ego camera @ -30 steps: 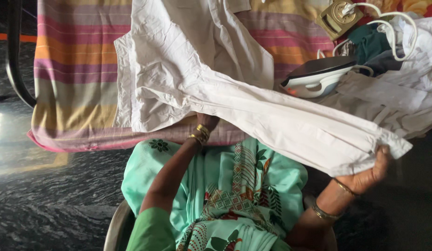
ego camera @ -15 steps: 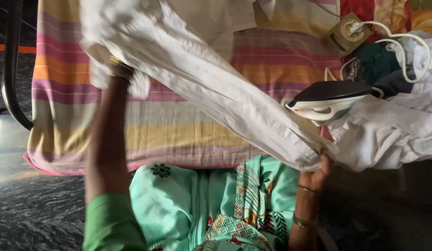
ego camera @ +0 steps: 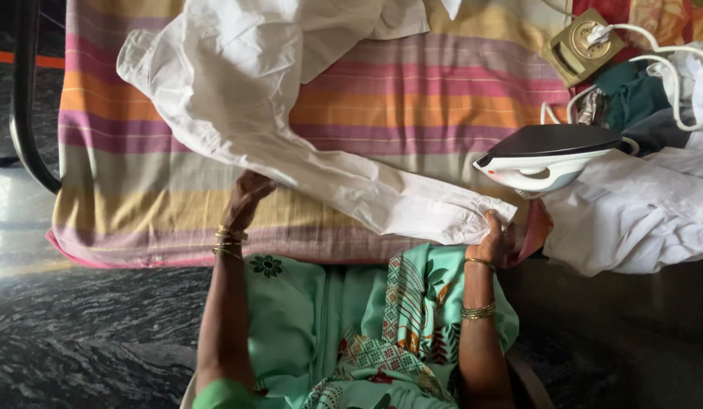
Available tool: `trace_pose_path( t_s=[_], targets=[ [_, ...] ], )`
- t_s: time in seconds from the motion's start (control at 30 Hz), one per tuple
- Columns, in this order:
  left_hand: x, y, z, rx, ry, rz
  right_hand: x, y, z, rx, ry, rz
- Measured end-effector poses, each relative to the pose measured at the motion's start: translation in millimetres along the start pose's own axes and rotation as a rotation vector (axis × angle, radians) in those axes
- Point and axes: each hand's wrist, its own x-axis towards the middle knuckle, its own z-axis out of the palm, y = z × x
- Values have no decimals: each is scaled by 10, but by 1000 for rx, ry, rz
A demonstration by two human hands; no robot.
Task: The person irons a white shirt on a low table covered with a striped cloth. They smooth the fabric, use an electric iron to press the sleeves and body, and repeatedly adjust the garment to remove wrinkles.
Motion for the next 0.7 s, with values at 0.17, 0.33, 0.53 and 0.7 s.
trace_pose_path(
  t_s=[0.17, 0.33, 0.53, 0.7],
  targets=[
    [2, -41, 236, -771, 156, -141, -134, -117, 74, 25, -71, -93],
    [282, -273, 175, -13, 506, 271, -229, -324, 140, -99, -175, -569],
    [36, -409, 193, -613, 661, -249, -18, -413, -12, -361, -278, -457],
    [-163, -104, 242, -44, 871, -76, 52, -551, -171, -663, -427, -754]
  ],
)
